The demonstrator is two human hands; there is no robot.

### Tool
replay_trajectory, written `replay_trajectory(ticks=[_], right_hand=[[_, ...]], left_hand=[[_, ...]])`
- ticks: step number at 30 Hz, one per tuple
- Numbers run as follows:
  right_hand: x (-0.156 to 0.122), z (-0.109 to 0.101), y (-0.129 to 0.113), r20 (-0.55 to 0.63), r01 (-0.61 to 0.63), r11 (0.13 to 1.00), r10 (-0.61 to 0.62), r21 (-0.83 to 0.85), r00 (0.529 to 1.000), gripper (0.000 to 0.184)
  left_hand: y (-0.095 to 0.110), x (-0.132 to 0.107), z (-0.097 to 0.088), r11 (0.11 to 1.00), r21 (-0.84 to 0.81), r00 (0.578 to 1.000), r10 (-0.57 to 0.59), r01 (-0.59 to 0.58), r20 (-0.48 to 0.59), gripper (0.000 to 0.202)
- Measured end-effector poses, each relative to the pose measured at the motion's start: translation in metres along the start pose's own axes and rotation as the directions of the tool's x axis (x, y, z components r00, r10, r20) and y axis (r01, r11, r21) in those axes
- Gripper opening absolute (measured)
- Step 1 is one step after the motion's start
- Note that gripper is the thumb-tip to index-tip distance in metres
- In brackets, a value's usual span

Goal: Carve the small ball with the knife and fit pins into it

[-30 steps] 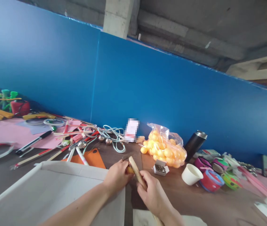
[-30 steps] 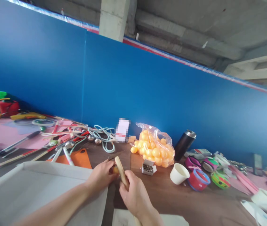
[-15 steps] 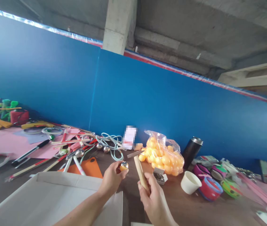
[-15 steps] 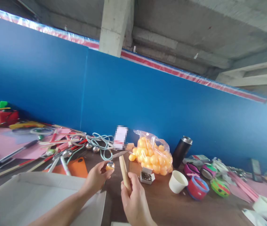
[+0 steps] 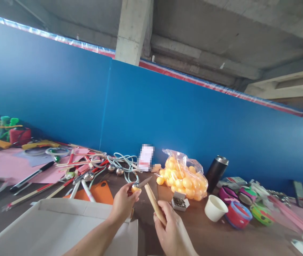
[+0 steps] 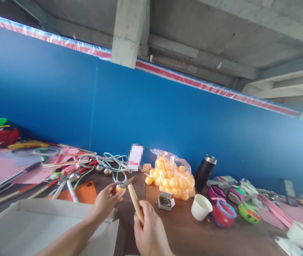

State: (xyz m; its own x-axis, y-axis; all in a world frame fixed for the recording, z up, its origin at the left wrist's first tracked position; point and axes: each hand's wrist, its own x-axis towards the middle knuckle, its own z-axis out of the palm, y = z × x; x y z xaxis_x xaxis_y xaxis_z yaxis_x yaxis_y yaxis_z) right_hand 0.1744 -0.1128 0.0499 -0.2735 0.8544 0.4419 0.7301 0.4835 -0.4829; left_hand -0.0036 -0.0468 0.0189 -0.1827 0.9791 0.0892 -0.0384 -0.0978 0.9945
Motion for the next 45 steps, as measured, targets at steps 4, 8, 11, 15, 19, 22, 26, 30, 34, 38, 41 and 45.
replay_trajectory(ticks=[4,8,11,15,19,22,26,30,34,38,41,45], right_hand=[[0.0,0.0,0.0,-0.038,0.001,1.0,-0.001,-0.006,0.999,0.024],[0.0,0.001,-0.001,-0.028,0.004,1.0,-0.005,-0.018,1.0,0.021],[0.002,0.001,-0.001,-0.078,0.019,1.0,-0.019,-0.006,0.997,0.022],[0.002,-0.002,0.0,-0.132,0.017,1.0,-0.016,0.006,0.991,0.025],[0.001,-0.003,-0.003,-0.079,0.022,1.0,-0.023,-0.014,0.997,0.024],[0.001,-0.004,-0.006,-0.129,0.032,0.999,-0.032,0.0,0.991,0.024],[0.002,-0.006,-0.007,-0.163,0.022,1.0,-0.021,0.004,0.986,0.023],[0.002,-0.006,-0.008,-0.103,0.023,1.0,-0.025,-0.018,0.994,0.021],[0.002,-0.009,-0.009,-0.165,0.023,1.0,-0.02,0.015,0.986,0.023],[0.002,-0.009,-0.007,-0.119,0.007,1.0,-0.008,-0.009,0.993,0.023],[0.001,-0.007,-0.004,-0.079,0.005,1.0,-0.006,-0.02,0.997,0.021],[0.002,-0.01,-0.005,-0.148,0.0,1.0,0.001,0.004,0.989,0.022]], left_hand=[[0.0,0.001,0.0,0.998,-0.055,1.0,-0.01,0.009,-0.01,0.046],[0.004,0.001,0.001,0.998,-0.055,0.999,-0.034,0.034,-0.015,0.045],[0.009,-0.001,0.0,0.998,-0.056,0.999,-0.035,0.034,-0.014,0.043],[0.012,-0.003,-0.001,0.997,-0.076,1.0,-0.02,0.02,-0.002,0.042],[0.008,-0.001,-0.001,0.996,-0.081,1.0,-0.026,0.025,-0.008,0.043],[0.003,0.002,-0.001,0.991,-0.13,0.999,-0.033,0.034,0.007,0.044],[0.001,0.003,-0.002,0.991,-0.131,1.0,-0.021,0.023,0.02,0.045],[0.002,0.002,-0.002,0.989,-0.141,0.999,-0.04,0.041,0.01,0.048],[0.004,0.002,-0.002,0.983,-0.175,0.998,-0.053,0.055,0.018,0.046],[0.004,0.002,-0.001,0.983,-0.174,0.998,-0.055,0.057,0.015,0.046],[0.004,0.003,-0.002,0.98,-0.193,0.999,-0.047,0.05,0.02,0.046],[0.004,0.003,-0.003,0.976,-0.203,0.997,-0.071,0.073,0.019,0.047]])
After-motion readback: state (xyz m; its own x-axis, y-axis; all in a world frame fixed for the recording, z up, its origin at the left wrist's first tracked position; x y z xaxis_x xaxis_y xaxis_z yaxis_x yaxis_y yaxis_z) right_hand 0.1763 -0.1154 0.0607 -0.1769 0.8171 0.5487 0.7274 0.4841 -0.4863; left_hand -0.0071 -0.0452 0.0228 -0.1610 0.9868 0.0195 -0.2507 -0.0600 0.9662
